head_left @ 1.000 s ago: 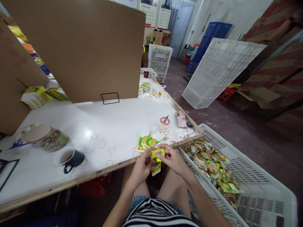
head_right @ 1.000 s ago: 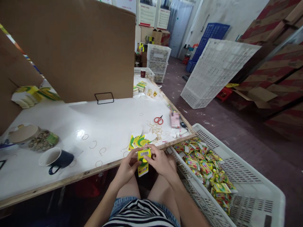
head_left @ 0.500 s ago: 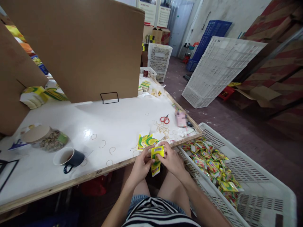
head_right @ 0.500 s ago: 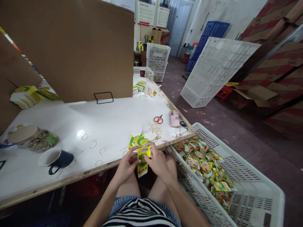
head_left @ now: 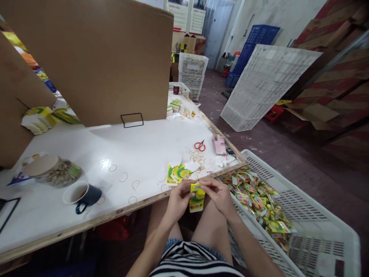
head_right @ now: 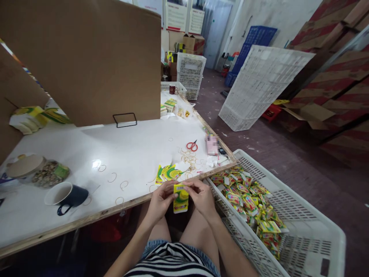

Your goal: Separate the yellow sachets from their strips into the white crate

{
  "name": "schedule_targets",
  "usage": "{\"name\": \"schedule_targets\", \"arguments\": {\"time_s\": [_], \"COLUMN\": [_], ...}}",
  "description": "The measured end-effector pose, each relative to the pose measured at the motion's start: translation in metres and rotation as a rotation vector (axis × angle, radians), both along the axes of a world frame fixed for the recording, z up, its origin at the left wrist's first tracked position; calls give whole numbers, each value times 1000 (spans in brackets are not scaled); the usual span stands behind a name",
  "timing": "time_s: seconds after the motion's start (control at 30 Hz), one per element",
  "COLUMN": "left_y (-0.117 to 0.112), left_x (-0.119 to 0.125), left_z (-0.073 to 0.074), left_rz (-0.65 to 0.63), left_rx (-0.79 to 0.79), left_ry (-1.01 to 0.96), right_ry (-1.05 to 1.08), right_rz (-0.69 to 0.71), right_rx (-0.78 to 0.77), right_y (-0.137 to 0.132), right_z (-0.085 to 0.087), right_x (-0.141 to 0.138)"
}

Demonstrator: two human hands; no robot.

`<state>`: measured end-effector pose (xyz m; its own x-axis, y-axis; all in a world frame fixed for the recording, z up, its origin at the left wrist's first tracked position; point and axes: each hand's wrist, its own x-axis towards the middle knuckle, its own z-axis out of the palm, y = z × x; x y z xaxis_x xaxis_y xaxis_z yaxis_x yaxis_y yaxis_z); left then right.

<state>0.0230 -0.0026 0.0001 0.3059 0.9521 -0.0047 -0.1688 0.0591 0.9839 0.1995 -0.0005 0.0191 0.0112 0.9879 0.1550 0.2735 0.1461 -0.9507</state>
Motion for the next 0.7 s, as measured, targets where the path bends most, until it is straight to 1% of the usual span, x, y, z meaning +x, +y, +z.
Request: {"name": "schedule_targets", "arguments": {"time_s": [0.03, 0.07, 0.1, 0.13, 0.17, 0.2, 0.23, 0.33, 0.4, 0.43, 0.53, 0.6, 0.7], "left_y": [8, 17, 28, 40, 51, 61, 69, 83, 84, 83, 76, 68, 49], "left_x": [2, 3, 3, 3, 3, 4, 5, 10, 11, 11, 6, 2, -1], "left_z": [-3, -7, -12, -17, -23, -30, -36, -53, -58, -59, -51, -40, -21], "left_rz": [22, 54, 94, 149, 195, 231, 259, 303, 318, 321, 322, 321, 285], "left_rx": [79, 149, 197, 207, 182, 155, 124, 56, 36, 33, 38, 54, 101], "left_ry": [154, 340, 550, 768, 870, 935, 982, 1048, 1058, 1049, 971, 882, 726], "right_ry": [-96, -213, -338, -451, -537, -582, -595, -511, -446, -421, -376, -377, -406], "right_rz": [-79, -191, -320, -403, -452, -459, -434, -329, -306, -296, -223, -169, -98], "right_rx": [62, 136, 205, 251, 276, 280, 264, 166, 112, 91, 66, 109, 202], "right_y": [1, 3, 4, 5, 6, 6, 5, 1, -2, -2, 0, 5, 13], "right_z": [3, 6, 8, 9, 9, 8, 5, -10, -20, -23, -24, -20, -14], "right_x": [12, 25, 38, 50, 60, 66, 69, 62, 48, 41, 18, 3, -20]}}
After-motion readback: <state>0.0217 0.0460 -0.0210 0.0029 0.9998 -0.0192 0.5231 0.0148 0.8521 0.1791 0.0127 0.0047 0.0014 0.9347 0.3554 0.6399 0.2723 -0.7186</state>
